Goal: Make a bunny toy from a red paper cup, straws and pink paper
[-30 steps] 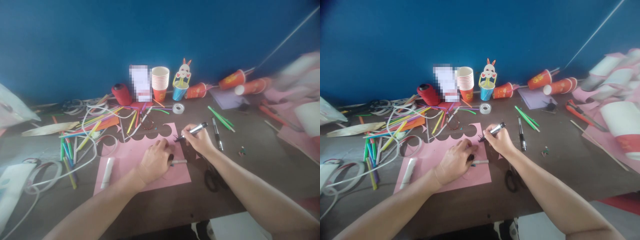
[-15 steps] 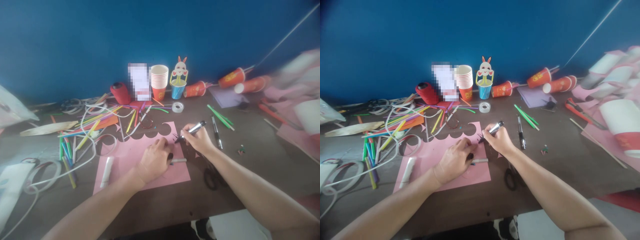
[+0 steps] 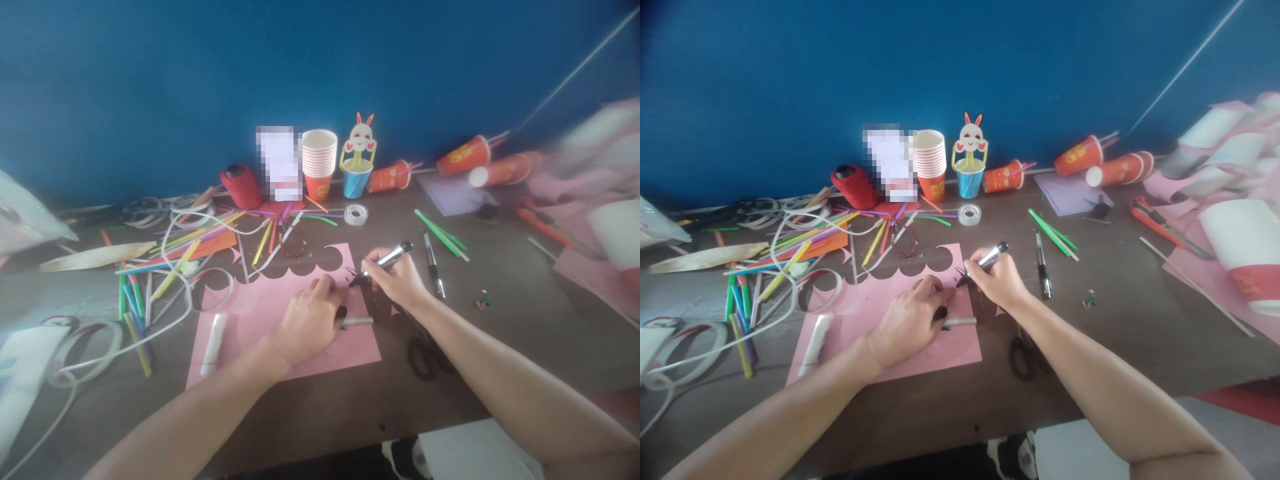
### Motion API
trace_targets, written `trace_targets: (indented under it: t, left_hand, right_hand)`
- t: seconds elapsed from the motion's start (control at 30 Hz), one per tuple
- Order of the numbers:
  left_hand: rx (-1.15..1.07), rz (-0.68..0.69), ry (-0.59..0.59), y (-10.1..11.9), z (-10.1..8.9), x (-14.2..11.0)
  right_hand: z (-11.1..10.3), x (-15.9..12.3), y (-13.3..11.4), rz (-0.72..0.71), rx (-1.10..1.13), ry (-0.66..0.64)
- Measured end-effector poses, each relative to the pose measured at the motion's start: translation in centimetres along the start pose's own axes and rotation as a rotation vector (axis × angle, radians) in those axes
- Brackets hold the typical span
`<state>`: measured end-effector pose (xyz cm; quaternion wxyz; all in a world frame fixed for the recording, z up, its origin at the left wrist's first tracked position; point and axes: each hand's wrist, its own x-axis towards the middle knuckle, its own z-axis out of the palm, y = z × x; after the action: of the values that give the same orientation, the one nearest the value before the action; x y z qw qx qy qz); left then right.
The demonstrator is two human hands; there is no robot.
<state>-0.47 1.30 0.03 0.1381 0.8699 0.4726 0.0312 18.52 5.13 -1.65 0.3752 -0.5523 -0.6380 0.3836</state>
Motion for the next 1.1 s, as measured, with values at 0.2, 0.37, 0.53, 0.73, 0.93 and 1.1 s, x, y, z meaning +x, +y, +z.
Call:
trace_targets:
  t: [0.2, 0.37, 0.53, 0.73, 0.93, 1.1]
  left_hand:
    - [-0.005, 0.008, -0.004, -0.12, 0.06, 0.03]
    - [-0.006, 0.012, -0.004, -0.10, 0.09, 0.00]
    - [-0.006, 0.018, 0.002, -0.12, 0.12, 0.04]
    - [-0.009, 0.020, 0.007, -0.11, 0.05, 0.05]
    - [-0.007, 0.009, 0.000, -0.12, 0.04, 0.05]
    - [-0.002, 0.011, -0.006, -0.09, 0.07, 0.00]
  right_hand:
    - [0.08, 0.03, 0.23, -0.003, 0.005, 0.005]
    - [0.17, 0.06, 0.48, 0.015, 0.052, 0.038]
    - [0.20, 0.11, 0.72, 0.027, 0.066, 0.032]
    - [0.07, 0.08, 0.53, -0.001, 0.007, 0.018]
    - [0.08, 0.07, 0.48, 0.019, 0.043, 0.020]
    - [0.23, 0.11, 0.69, 0.025, 0.049, 0.034]
